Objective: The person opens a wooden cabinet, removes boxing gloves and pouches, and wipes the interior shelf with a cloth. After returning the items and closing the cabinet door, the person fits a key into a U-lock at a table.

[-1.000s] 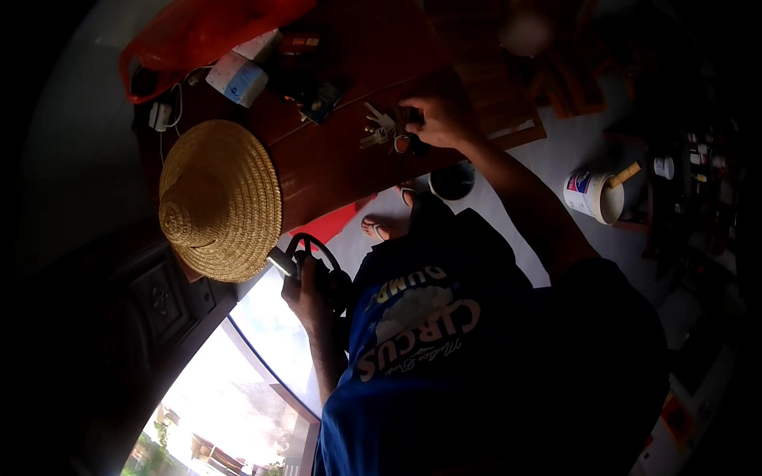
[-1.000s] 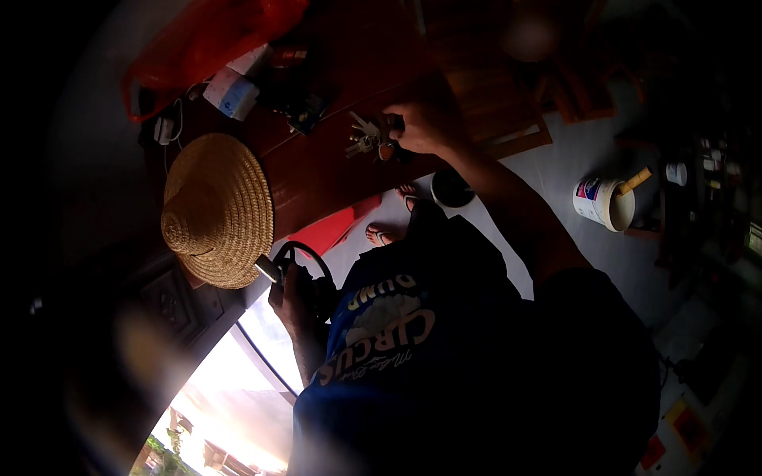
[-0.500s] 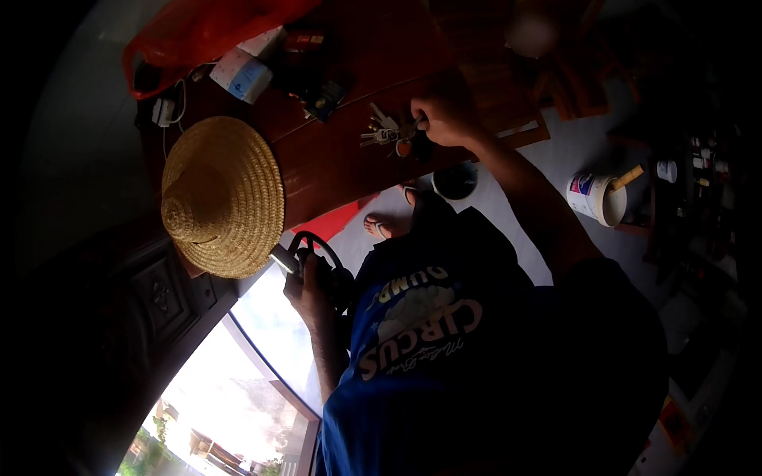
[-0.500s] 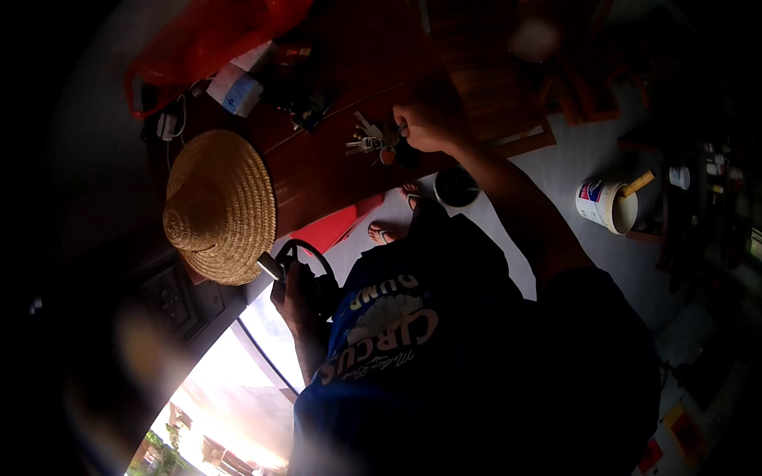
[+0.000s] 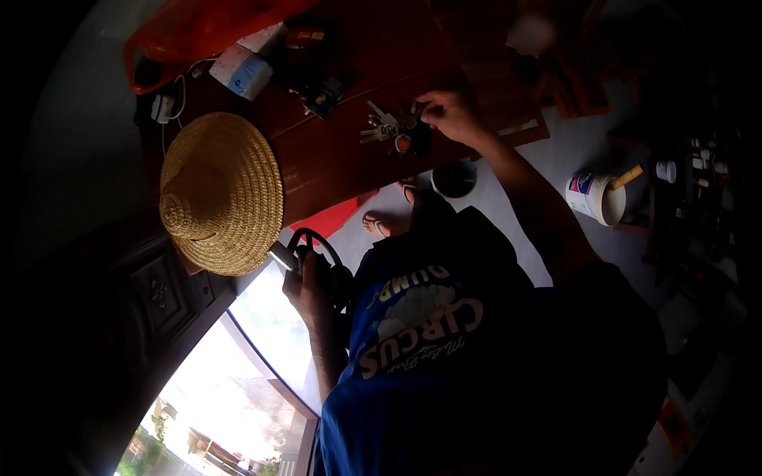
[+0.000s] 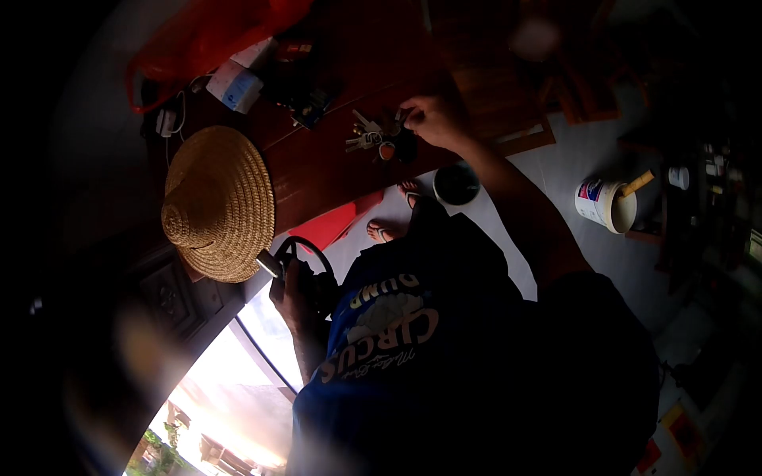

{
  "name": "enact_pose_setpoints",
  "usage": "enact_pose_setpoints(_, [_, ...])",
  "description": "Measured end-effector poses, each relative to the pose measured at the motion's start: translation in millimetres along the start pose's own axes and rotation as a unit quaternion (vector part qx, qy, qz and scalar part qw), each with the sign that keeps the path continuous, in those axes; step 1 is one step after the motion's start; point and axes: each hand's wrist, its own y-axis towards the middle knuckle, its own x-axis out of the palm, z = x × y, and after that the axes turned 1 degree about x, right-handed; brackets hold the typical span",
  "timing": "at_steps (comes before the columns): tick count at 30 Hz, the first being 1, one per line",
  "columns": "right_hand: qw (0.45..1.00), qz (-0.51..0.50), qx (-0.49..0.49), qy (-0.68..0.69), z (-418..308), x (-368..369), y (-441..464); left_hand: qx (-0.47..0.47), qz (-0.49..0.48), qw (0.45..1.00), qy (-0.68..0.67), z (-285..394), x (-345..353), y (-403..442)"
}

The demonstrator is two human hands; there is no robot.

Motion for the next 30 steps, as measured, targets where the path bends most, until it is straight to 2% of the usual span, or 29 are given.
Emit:
enact_pose_setpoints(2, [0.990, 0.019, -0.067, -0.121, 2.0, 2.9, -1.8, -0.006, -0.004, 1.000, -0.003, -3.4, -1.8, 2.2])
enact_pose_setpoints(6, [0.970, -0.006, -0.072, -0.232, -5.6, 4.1, -0.3, -0.009, -0.006, 1.000, 0.001, 7.8, 2.8, -1.3])
enact_pose_setpoints(9, [0.975, 0.004, -0.120, -0.188, 1.1, -0.2, 1.5, -0.005, -0.007, 1.000, 0.001, 8.2, 1.2, -1.8])
enact_pose_setpoints(12, [0.996, -0.045, -0.048, -0.067, -0.2, -5.4, 2.7, 0.007, -0.004, 1.000, 0.003, 13.5, 3.6, -4.3])
enact_pose_setpoints(16, [0.994, -0.058, -0.006, 0.094, -2.2, -5.3, 4.4, 0.012, -0.001, 1.000, 0.000, 8.4, 0.9, -0.8])
enact_pose_setpoints(25, [0.990, 0.029, -0.018, 0.136, 2.5, 1.1, 15.8, -0.002, -0.003, 1.000, -0.006, 8.6, -0.8, -1.0])
enact_pose_setpoints(30, [0.974, 0.072, -0.014, 0.212, 5.2, -0.3, 23.5, 0.002, -0.003, 1.000, -0.009, 6.4, -1.6, -0.2])
